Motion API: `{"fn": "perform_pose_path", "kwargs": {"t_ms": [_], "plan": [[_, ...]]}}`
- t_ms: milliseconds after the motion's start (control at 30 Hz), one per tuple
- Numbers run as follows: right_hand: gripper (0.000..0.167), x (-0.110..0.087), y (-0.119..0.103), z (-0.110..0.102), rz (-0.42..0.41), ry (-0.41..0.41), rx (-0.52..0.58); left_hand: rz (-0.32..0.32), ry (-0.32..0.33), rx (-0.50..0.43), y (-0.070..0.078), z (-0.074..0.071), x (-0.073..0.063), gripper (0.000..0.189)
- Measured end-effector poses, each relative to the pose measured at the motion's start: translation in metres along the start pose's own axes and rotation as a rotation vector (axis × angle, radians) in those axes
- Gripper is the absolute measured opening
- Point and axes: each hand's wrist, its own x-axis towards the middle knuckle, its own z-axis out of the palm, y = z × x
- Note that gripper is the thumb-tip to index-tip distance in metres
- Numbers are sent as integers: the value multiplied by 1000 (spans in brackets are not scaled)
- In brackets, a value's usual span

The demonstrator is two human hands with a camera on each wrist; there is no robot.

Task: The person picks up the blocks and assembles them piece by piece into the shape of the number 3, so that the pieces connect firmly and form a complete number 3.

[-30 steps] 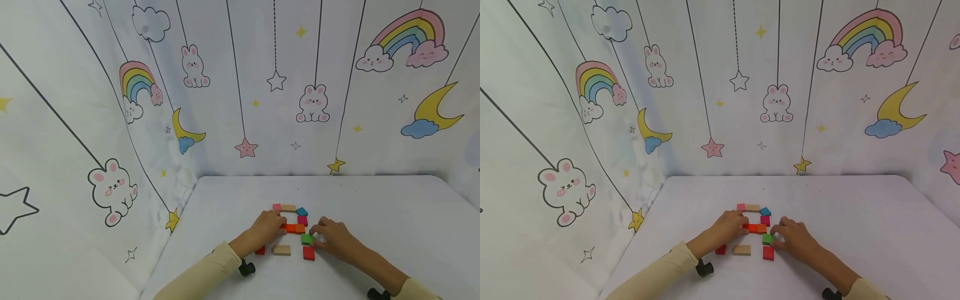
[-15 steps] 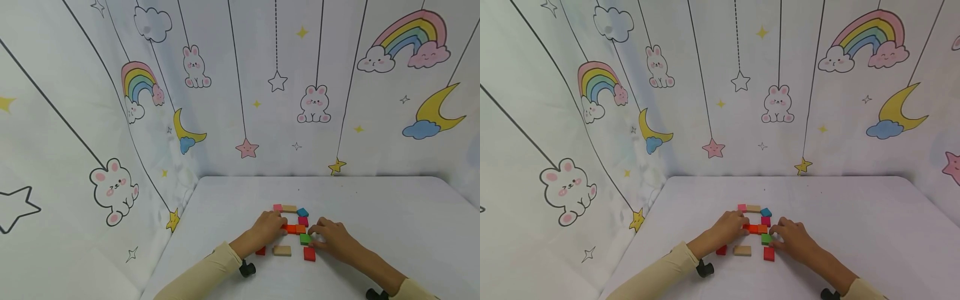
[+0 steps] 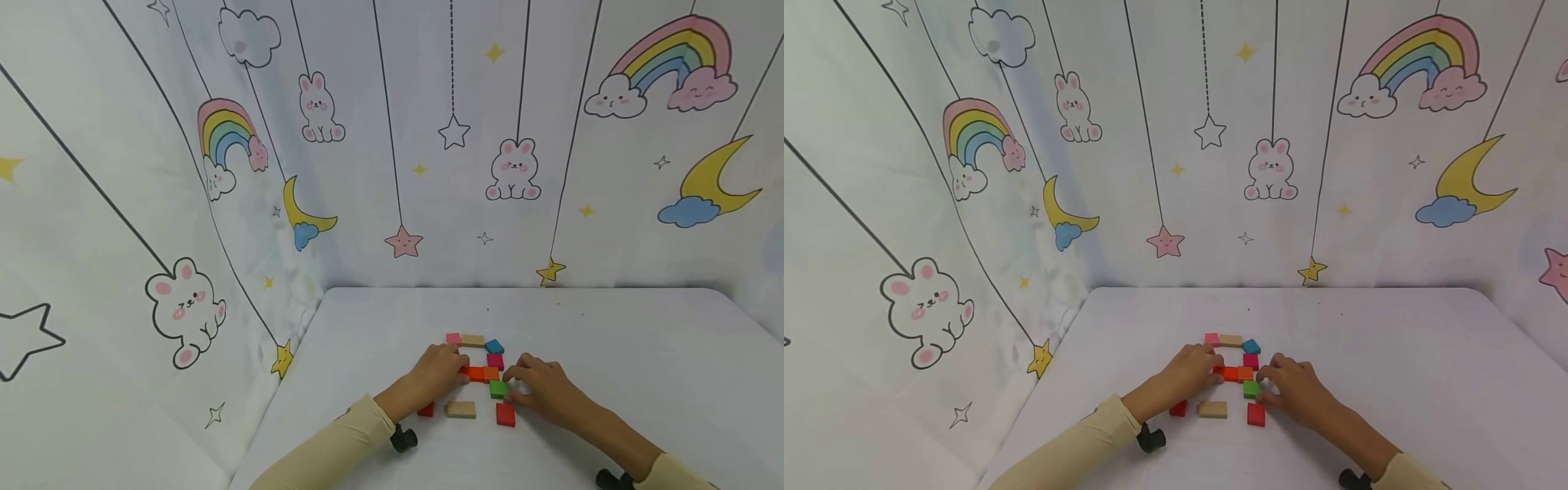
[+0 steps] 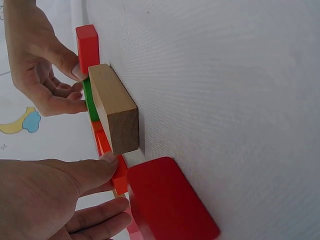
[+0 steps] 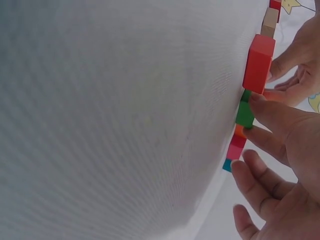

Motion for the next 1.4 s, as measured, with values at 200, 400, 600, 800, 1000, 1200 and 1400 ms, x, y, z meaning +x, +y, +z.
{"fn": "perform_pose_path", "kwargs": {"t_ms": [200,400,600,800,1000,1200,1400], "plan": [[40,0,0,1,5,-1,-9,-2,-9,6,0,-1,-1,24],[42,-1,1,1,5,7,-8,-4,-8,-10,1,-1,-1,24],[43,-4,2,-4,-3,21,-14,-8,-14,-15,1,1,0,24],[38,-9,1,-14,-13,22,-12,-9,-18,-12,1,0,0,25],[39,-13,-1,-25,-58,15,-54,-9,-17,-11,0,0,0,25],[48,-16,-6,-34,-122,-52,-97,-5,-12,-13,-1,1,1,25],[51,-21,-12,-35,-175,-112,-106,0,-3,-21,0,0,-1,23]]}}
